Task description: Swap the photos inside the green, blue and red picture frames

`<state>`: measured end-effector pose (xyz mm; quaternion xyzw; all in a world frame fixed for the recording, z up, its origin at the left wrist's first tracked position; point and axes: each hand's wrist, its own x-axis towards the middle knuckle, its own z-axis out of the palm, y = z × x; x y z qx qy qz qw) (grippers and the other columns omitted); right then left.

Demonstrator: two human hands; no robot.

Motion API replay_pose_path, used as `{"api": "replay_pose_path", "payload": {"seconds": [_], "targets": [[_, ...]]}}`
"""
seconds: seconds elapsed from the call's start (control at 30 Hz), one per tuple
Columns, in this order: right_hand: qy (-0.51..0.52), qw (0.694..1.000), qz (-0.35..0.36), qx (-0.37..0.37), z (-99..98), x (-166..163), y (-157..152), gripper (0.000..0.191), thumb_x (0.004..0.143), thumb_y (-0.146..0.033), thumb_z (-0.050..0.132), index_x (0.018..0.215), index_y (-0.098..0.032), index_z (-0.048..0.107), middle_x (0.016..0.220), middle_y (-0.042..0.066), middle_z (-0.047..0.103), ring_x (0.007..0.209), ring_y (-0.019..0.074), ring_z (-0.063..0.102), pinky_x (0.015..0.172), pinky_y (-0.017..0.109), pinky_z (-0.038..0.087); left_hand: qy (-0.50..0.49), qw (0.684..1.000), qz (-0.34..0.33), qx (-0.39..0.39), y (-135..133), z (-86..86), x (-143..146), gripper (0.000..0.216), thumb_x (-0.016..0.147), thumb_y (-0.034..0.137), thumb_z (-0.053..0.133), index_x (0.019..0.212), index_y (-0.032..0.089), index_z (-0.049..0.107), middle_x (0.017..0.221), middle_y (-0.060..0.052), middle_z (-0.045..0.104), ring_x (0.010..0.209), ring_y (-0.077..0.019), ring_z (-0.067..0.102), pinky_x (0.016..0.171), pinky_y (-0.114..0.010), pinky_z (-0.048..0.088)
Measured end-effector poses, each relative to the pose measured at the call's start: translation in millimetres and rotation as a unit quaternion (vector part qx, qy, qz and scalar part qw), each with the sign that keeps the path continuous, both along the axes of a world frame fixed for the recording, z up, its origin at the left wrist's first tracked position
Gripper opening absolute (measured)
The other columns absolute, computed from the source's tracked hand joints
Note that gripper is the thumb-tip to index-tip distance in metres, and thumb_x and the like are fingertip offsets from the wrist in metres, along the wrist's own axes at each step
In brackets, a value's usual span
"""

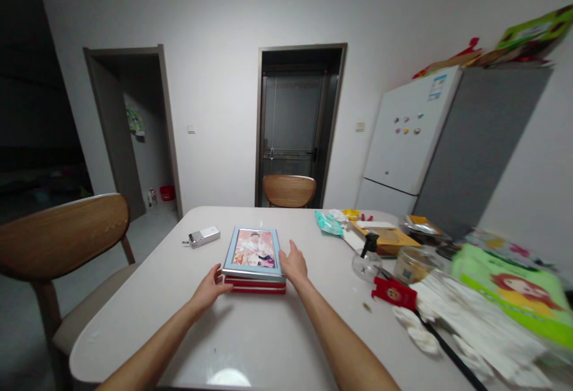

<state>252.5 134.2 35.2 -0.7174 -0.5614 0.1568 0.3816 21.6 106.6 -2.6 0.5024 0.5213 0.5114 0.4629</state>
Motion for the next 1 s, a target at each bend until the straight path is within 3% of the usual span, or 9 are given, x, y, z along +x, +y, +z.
{"api": "replay_pose_path", "payload": {"seconds": [0.13, 0.23, 0.33, 0.4, 0.63, 0.73, 0.8, 0.9, 1.0], "targets": [[0.071, 0.993, 0.036, 0.085, 34.9, -18.1, -30.7, 0.058, 0.071, -0.026, 0.039, 0.127, -0.016, 0.030, 0.060, -0.004, 0.048, 0.055, 0.0109, 0.049, 0.058, 0.023, 0.040, -0.007, 0.999, 0.039, 0.023, -11.8, 53.3, -0.8, 0.061, 0.057, 0.015, 0.061, 0.115, 0.011, 0.042, 0.064, 0.001, 0.055, 0.060, -0.0139, 0.055, 0.058, -0.025, 0.040], [0.295, 0.901, 0.217, 0.232, 74.0, -50.7, -61.8, 0.069, 0.068, -0.023, 0.044, 0.131, -0.025, 0.016, 0.051, -0.010, 0.035, 0.041, 0.0065, 0.032, 0.042, 0.019, 0.031, -0.040, 0.995, 0.001, 0.086, -30.6, 109.7, 23.3, 0.064, 0.062, 0.016, 0.057, 0.122, 0.022, 0.034, 0.057, 0.009, 0.046, 0.051, -0.0069, 0.047, 0.055, -0.020, 0.037], [0.408, 0.812, 0.326, 0.262, 103.6, -73.4, -86.3, 0.076, 0.066, -0.017, 0.046, 0.131, -0.031, 0.009, 0.049, -0.011, 0.036, 0.040, 0.0055, 0.027, 0.039, 0.017, 0.026, -0.161, 0.949, -0.176, 0.205, -53.2, 154.3, 51.1, 0.080, 0.060, 0.015, 0.057, 0.129, 0.027, 0.018, 0.056, 0.010, 0.044, 0.047, -0.0053, 0.041, 0.052, -0.019, 0.036], [0.441, 0.786, 0.346, 0.262, 112.2, -77.2, -95.3, 0.078, 0.064, -0.014, 0.046, 0.131, -0.031, 0.009, 0.048, -0.012, 0.035, 0.040, 0.0054, 0.026, 0.039, 0.017, 0.024, -0.217, 0.920, -0.239, 0.223, -65.0, 169.0, 62.5, 0.085, 0.059, 0.012, 0.057, 0.130, 0.026, 0.012, 0.055, 0.011, 0.044, 0.047, -0.0052, 0.040, 0.051, -0.020, 0.036], [0.462, 0.793, 0.332, 0.218, 98.3, -66.1, -98.4, 0.073, 0.064, -0.015, 0.051, 0.128, -0.030, 0.020, 0.047, -0.012, 0.038, 0.039, 0.0049, 0.030, 0.039, 0.017, 0.026, -0.248, 0.924, -0.230, 0.179, -68.9, 151.0, 64.6, 0.090, 0.056, 0.014, 0.062, 0.130, 0.024, 0.011, 0.053, 0.012, 0.046, 0.045, -0.0048, 0.041, 0.050, -0.019, 0.035], [0.512, 0.805, 0.267, 0.138, 83.5, -58.6, -89.3, 0.042, 0.065, -0.026, 0.053, 0.106, -0.021, 0.046, 0.049, -0.009, 0.043, 0.037, 0.0043, 0.033, 0.037, 0.017, 0.026, -0.230, 0.954, -0.171, 0.085, -59.1, 134.1, 57.5, 0.072, 0.056, 0.024, 0.068, 0.120, 0.019, 0.034, 0.055, 0.009, 0.050, 0.043, -0.0033, 0.041, 0.046, -0.017, 0.031], [0.565, 0.796, 0.212, 0.055, 77.8, -52.7, -82.3, 0.021, 0.069, -0.036, 0.049, 0.076, -0.016, 0.053, 0.048, -0.007, 0.044, 0.035, 0.0041, 0.033, 0.035, 0.017, 0.025, -0.219, 0.963, -0.153, 0.021, -51.7, 127.5, 51.1, 0.044, 0.062, 0.042, 0.062, 0.092, 0.012, 0.053, 0.050, 0.006, 0.049, 0.038, -0.0023, 0.038, 0.040, -0.016, 0.025], [0.607, 0.766, 0.210, -0.009, 84.2, -48.3, -77.4, 0.041, 0.073, -0.050, 0.038, 0.048, -0.017, 0.037, 0.040, -0.006, 0.038, 0.031, 0.0044, 0.029, 0.033, 0.018, 0.021, -0.202, 0.962, -0.179, -0.036, -44.0, 130.9, 44.6, 0.058, 0.069, 0.066, 0.035, 0.051, 0.013, 0.048, 0.036, 0.004, 0.040, 0.029, -0.0026, 0.031, 0.034, -0.017, 0.015], [0.583, 0.759, 0.291, -0.004, 106.2, -54.1, -80.9, 0.054, 0.071, -0.064, 0.029, 0.042, -0.019, 0.027, 0.033, -0.007, 0.030, 0.027, 0.0040, 0.022, 0.031, 0.018, 0.014, -0.194, 0.955, -0.216, -0.066, -43.0, 147.4, 46.6, 0.067, 0.067, 0.073, 0.018, 0.040, 0.016, 0.040, 0.030, 0.004, 0.035, 0.025, -0.0030, 0.027, 0.033, -0.018, 0.011]]}}
